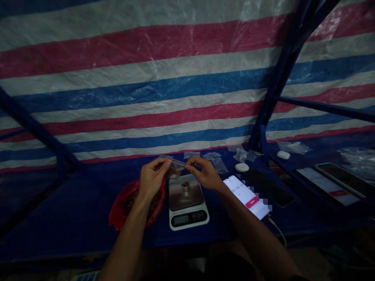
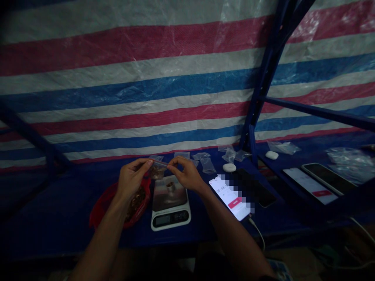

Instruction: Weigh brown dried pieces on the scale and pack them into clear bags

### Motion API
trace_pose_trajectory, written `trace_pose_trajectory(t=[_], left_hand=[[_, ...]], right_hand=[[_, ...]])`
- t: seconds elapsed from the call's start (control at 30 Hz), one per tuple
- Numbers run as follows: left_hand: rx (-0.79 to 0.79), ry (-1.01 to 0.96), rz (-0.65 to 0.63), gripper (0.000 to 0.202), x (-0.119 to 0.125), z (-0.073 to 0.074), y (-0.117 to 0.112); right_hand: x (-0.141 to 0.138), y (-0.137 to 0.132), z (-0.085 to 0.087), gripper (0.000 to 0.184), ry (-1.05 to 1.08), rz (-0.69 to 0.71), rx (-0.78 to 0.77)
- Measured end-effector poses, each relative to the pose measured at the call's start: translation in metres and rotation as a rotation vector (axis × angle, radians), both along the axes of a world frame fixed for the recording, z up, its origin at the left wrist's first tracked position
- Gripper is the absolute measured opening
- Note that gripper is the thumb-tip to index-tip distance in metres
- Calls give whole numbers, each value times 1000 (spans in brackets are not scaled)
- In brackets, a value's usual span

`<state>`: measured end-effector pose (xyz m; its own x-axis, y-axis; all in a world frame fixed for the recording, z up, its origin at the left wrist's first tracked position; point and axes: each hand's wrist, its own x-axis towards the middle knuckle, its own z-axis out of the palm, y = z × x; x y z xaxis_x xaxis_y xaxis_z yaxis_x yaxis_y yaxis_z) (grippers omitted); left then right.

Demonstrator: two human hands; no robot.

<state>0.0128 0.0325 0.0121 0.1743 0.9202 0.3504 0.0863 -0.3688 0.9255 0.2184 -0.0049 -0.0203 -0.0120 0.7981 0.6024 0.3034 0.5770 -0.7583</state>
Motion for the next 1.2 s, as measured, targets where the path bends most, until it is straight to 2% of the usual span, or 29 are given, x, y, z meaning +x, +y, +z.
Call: trace_pose_trajectory(t=[0.37, 0.57, 0.67, 0.87, 1.03, 1.2], left_hand=[[-53, 126, -93, 34, -8, 0, 11], [23, 225, -100, 33, -9, 2, 21], [22, 214, -102, 34, -5, 2, 26], [-43, 176, -233, 38, 7, -4, 29], [8, 222, -214, 35, 11, -10, 30], [69, 244, -180, 27, 8, -5, 24]], right_hand=[[3, 10, -14, 16, 14, -34, -55], [4, 13, -17, 17, -67, 7, -38], [4, 15, -19, 16, -50, -27, -1], [4, 19, -25, 18, 26, -78, -44], [4, 20, -27, 14, 13, -73, -33], [1, 16, -22, 13, 20, -31, 19]])
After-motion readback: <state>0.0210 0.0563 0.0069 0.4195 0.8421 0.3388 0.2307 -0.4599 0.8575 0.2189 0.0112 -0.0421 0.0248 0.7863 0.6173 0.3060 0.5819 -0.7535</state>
